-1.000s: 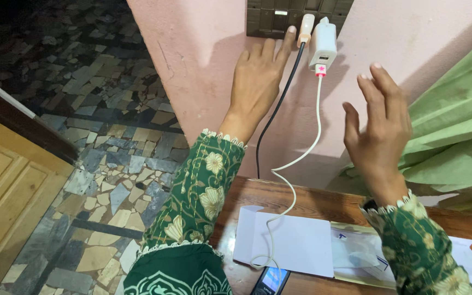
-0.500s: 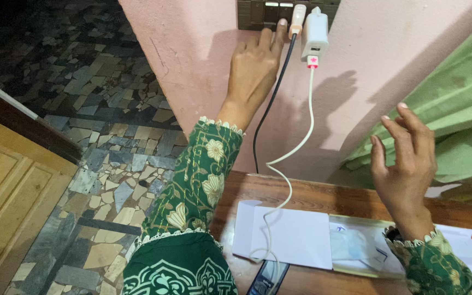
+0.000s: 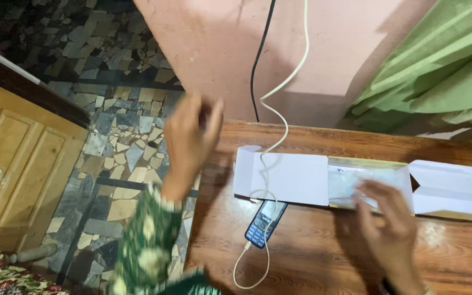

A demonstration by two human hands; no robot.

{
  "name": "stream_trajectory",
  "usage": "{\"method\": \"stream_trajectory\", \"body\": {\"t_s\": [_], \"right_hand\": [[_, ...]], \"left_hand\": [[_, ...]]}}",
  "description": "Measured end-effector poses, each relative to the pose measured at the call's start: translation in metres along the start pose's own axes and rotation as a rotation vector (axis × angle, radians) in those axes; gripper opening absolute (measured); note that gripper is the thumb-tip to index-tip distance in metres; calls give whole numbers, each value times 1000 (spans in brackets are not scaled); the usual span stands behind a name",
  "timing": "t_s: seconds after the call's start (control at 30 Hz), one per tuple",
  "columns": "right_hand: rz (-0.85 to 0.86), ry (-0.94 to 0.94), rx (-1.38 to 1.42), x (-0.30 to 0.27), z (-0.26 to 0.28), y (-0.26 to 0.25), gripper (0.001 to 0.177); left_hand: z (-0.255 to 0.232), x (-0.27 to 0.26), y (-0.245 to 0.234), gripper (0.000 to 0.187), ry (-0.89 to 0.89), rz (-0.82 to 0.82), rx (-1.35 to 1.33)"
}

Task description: The person inserts a SIM card and battery into a feature phone, closes the back cover, and connects a charger to the phone. The charger is then plugged into a wall socket, and the phone begins to charge.

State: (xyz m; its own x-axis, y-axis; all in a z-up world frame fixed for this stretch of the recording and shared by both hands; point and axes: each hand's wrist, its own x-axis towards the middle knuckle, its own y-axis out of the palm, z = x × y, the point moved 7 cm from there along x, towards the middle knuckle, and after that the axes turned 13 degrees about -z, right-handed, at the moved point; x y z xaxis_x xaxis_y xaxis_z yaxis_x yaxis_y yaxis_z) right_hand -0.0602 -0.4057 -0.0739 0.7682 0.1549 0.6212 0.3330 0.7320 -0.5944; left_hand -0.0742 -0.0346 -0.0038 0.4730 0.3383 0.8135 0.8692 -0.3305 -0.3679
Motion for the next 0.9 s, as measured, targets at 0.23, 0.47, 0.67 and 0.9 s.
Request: {"method": "stream_trajectory", "body": {"t_s": [0.23,0.47,0.67,0.9], "right_hand": [[425,282,271,-103,22,57,16],[607,428,238,-120,35,84,21],[566,443,250,-125,32,85,27],[549,473,198,-137,4,70,23]], "left_hand": [[-2,-169,-16,13,-607,412,14],[-20,-234,-8,19,-769,507,-120],[-32,-246,2,22,-739,483,-141],[-56,-273,21,23,-865,565,-219]]}}
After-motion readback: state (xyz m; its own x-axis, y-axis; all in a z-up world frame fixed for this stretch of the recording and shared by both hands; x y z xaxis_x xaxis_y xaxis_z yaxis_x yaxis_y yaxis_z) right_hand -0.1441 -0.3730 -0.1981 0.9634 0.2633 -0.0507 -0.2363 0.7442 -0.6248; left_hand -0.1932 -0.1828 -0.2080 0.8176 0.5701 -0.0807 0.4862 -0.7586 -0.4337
